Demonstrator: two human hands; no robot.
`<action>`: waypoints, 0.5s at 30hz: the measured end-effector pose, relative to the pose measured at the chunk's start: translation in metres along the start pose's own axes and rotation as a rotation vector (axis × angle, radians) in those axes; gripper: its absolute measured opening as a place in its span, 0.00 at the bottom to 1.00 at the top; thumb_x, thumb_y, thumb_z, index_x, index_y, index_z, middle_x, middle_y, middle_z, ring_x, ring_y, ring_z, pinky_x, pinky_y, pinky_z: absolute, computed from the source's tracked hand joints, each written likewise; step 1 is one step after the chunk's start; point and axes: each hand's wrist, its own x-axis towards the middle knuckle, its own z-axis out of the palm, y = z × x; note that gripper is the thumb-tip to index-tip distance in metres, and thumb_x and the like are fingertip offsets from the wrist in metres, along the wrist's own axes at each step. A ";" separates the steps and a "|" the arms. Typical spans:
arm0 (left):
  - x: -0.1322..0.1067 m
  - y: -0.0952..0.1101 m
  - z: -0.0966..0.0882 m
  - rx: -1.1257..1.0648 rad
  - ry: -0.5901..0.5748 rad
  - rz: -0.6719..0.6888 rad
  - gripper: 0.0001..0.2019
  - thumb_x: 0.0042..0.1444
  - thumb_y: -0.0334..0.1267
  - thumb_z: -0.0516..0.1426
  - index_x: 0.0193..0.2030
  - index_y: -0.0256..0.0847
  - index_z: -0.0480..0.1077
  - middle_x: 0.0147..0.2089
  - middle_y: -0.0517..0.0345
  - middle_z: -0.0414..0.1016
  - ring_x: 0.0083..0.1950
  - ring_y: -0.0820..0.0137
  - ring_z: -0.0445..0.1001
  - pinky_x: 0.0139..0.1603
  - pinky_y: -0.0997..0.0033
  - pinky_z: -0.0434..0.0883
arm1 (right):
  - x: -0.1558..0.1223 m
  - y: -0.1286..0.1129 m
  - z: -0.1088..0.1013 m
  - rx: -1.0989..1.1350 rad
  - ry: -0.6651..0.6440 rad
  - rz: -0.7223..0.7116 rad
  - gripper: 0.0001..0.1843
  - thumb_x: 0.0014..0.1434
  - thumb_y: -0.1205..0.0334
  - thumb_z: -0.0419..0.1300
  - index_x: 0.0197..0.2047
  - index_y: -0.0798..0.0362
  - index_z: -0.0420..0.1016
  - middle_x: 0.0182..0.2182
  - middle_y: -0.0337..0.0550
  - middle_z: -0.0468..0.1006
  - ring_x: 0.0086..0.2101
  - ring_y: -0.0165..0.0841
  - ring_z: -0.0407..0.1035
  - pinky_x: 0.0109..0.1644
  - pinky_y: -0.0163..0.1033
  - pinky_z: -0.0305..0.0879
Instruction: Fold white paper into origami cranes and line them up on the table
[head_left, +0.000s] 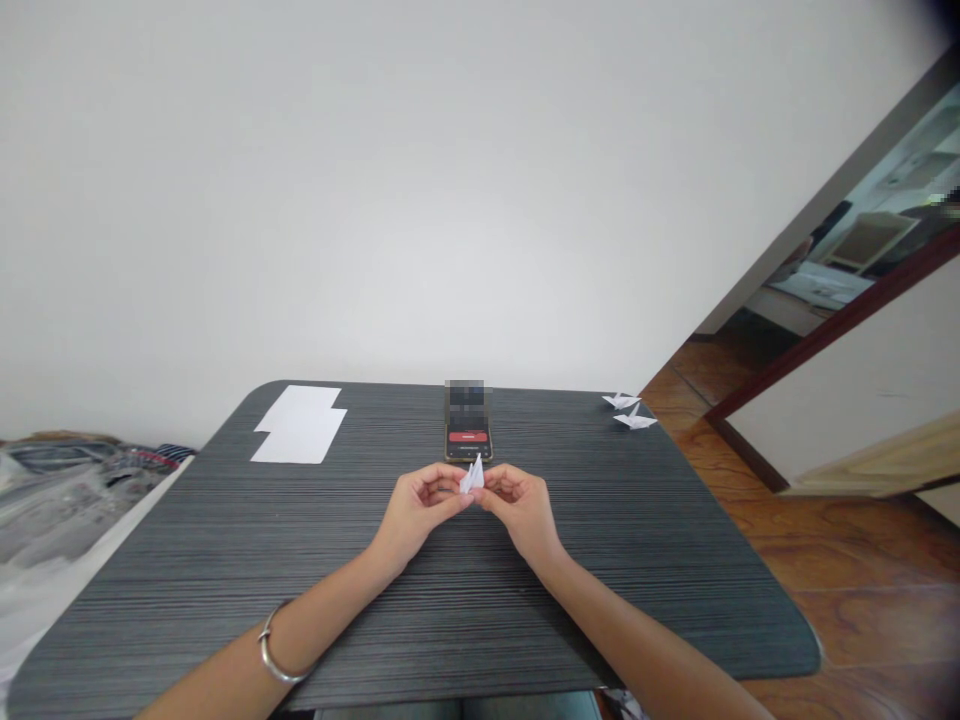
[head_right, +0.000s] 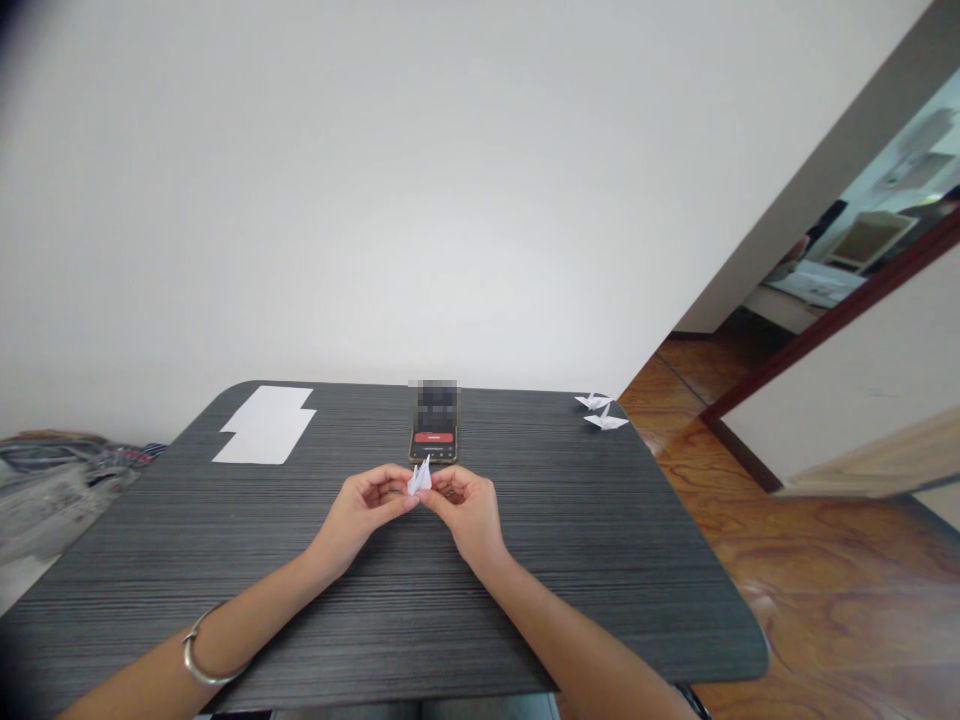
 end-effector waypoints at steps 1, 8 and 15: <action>0.000 0.000 0.000 0.003 0.002 0.004 0.11 0.37 0.31 0.66 0.31 0.34 0.73 0.28 0.60 0.74 0.29 0.75 0.71 0.35 0.76 0.69 | 0.000 0.000 0.000 -0.018 0.005 -0.011 0.07 0.43 0.62 0.66 0.27 0.54 0.74 0.23 0.40 0.78 0.24 0.30 0.69 0.31 0.36 0.64; -0.001 -0.001 -0.002 0.098 -0.015 0.066 0.10 0.41 0.32 0.64 0.33 0.34 0.73 0.31 0.56 0.76 0.32 0.73 0.73 0.37 0.75 0.70 | -0.002 0.004 -0.001 -0.089 0.053 -0.062 0.06 0.45 0.62 0.65 0.24 0.54 0.73 0.22 0.38 0.75 0.23 0.30 0.68 0.29 0.35 0.63; -0.001 -0.004 -0.003 0.282 -0.021 0.174 0.08 0.46 0.33 0.60 0.35 0.33 0.71 0.32 0.53 0.76 0.34 0.70 0.74 0.39 0.71 0.71 | -0.004 -0.001 0.002 -0.157 0.058 -0.117 0.04 0.47 0.64 0.62 0.24 0.54 0.72 0.21 0.37 0.73 0.23 0.29 0.66 0.28 0.34 0.61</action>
